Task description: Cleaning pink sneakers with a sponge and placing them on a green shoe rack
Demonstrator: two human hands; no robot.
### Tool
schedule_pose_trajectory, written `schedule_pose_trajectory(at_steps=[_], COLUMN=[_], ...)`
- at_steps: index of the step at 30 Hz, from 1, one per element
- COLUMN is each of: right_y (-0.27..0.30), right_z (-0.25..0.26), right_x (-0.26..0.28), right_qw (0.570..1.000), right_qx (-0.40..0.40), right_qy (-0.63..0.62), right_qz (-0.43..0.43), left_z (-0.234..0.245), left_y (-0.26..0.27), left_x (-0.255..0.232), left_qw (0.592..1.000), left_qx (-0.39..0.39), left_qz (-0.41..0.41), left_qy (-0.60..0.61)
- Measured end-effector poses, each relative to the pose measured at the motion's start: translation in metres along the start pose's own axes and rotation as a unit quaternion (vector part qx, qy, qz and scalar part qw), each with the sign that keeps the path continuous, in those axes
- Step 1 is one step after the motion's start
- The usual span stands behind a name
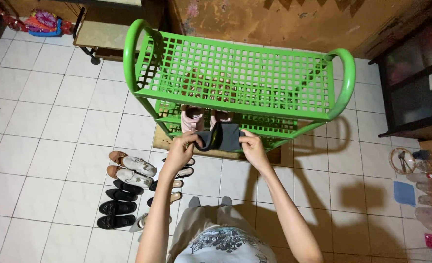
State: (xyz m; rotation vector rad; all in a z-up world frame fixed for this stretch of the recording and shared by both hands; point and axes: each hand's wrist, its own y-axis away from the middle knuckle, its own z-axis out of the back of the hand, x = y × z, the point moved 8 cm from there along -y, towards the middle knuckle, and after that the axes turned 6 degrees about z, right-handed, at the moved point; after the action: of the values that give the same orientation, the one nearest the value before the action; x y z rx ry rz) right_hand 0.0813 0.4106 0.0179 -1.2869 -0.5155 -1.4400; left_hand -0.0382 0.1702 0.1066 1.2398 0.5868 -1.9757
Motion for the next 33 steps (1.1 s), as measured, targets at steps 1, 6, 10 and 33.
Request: schedule_pose_trajectory(at_steps=[1, 6, 10, 33], right_y=[0.001, -0.001, -0.002, 0.009], right_z=[0.003, 0.020, 0.026, 0.038], right_x=[0.005, 0.060, 0.075, 0.035], right_qw=[1.000, 0.987, 0.989, 0.872], right_qx=[0.002, -0.033, -0.001, 0.019], right_qy=[-0.001, 0.134, 0.108, -0.377], right_qz=[0.000, 0.083, 0.103, -0.310], left_z=[-0.003, -0.004, -0.013, -0.092], left_y=[0.001, 0.013, 0.013, 0.014], left_x=[-0.005, -0.051, -0.056, 0.029], left_qw=[1.000, 0.985, 0.993, 0.939], left_qx=[-0.002, -0.090, -0.080, -0.023], left_qz=[0.001, -0.123, -0.086, 0.100], left_qy=[0.000, -0.078, -0.022, 0.329])
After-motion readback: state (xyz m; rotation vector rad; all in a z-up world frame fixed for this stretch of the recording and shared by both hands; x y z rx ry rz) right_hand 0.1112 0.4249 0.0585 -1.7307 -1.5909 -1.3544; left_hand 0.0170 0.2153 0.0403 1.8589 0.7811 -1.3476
